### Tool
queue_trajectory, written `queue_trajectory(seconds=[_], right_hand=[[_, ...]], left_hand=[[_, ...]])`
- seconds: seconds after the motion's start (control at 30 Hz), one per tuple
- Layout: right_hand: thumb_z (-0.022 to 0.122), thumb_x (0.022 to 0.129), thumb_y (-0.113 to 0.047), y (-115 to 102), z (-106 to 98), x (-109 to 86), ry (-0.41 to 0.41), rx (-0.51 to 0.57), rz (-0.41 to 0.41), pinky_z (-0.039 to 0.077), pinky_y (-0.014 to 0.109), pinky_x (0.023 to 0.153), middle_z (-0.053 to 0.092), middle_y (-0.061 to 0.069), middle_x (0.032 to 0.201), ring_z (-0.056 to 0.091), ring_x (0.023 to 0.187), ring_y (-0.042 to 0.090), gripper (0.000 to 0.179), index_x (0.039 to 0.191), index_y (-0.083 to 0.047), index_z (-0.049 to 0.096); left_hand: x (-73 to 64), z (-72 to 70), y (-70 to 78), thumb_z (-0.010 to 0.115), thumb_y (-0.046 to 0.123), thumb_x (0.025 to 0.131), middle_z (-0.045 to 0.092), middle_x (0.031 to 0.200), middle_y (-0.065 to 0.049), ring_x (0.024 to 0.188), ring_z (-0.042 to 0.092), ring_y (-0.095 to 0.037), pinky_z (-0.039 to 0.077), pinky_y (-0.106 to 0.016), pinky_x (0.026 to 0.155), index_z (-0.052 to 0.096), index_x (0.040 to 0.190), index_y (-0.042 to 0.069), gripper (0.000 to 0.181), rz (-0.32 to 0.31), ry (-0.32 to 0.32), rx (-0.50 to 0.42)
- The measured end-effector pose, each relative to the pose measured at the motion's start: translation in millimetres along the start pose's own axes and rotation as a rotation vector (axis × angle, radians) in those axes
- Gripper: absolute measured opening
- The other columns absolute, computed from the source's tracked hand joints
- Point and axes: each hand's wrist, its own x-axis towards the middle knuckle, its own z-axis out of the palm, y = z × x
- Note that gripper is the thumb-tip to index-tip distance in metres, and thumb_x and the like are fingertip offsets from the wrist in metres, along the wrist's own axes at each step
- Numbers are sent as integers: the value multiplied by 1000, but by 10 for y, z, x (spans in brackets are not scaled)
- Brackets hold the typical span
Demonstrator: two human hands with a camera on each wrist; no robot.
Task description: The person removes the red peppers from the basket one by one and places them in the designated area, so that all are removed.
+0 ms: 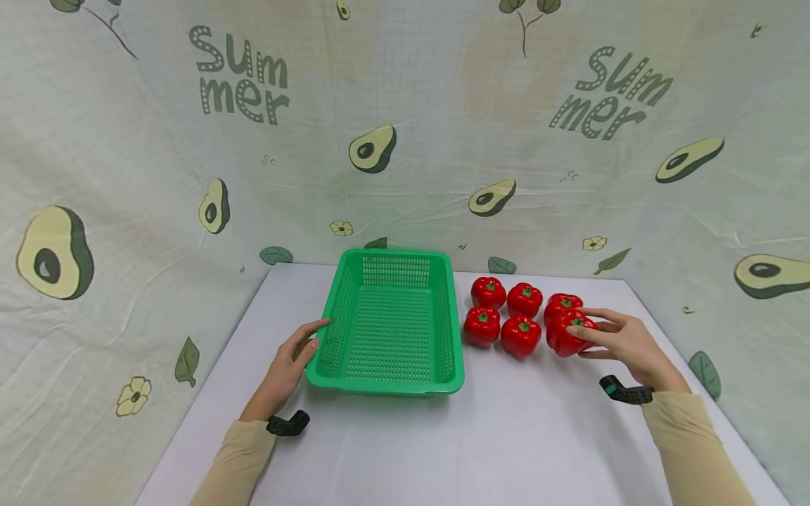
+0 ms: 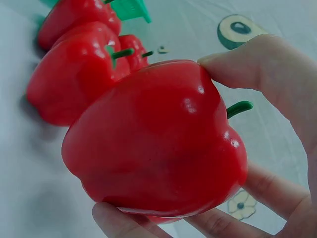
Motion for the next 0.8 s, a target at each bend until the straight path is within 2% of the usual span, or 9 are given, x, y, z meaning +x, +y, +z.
queue_trajectory(seconds=[0.2,0.37,0.57,0.8], right_hand=[[73,90,-42,156,45,-6,13,11,35,58,49,77,51,35,133,69,95,32,83,148,5,36],[73,90,-44,257,87,13,10,38,67,57,50,79,46,36,137,69,94,30,85,148,5,35],[73,90,-45,314,137,29,-2,50,95,57,51,80,41,37,141,68,96,32,86,149,5,35],[72,89,-46,366,150,44,-11,33,118,56,50,82,47,33,138,67,100,31,86,149,4,36]], left_hand=[[-2,4,-17,44,23,108,35,157,-2,148,23,-28,19,-62,114,43,150,17,42,-7,6,-2],[-13,0,-16,44,22,108,35,157,-1,148,23,-28,19,-62,114,43,150,17,42,-5,7,-5],[-11,0,-7,44,21,108,36,156,-2,147,23,-29,19,-62,114,43,149,16,41,7,7,2],[-6,2,-17,45,24,108,35,157,-2,148,23,-28,19,-61,114,43,150,17,42,1,7,5]])
